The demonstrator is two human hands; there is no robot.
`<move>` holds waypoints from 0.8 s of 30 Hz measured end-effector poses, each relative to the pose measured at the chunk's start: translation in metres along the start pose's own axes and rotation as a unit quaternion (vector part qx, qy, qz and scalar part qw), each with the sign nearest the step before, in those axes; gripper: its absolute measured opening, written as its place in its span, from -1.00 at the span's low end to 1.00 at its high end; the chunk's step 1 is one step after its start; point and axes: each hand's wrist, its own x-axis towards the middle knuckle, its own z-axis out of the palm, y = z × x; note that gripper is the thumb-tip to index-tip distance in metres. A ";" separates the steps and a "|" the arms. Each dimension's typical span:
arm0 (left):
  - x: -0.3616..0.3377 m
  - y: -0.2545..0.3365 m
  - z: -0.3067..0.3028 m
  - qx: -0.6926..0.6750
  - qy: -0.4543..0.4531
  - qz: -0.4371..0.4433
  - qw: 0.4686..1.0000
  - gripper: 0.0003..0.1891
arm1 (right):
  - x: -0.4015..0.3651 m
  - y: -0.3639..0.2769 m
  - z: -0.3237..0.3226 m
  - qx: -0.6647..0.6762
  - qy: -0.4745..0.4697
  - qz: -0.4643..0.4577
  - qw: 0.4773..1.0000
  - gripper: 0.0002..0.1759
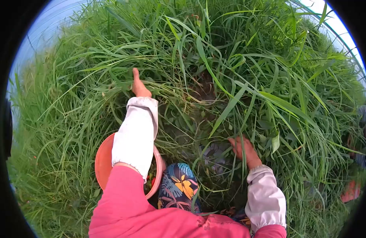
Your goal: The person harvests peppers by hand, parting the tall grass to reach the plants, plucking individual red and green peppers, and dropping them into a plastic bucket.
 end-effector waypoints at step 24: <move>-0.183 -0.315 0.073 0.688 -0.643 0.184 0.283 -0.46 | 0.139 -0.127 -0.148 0.091 0.128 -0.114 0.981 -0.72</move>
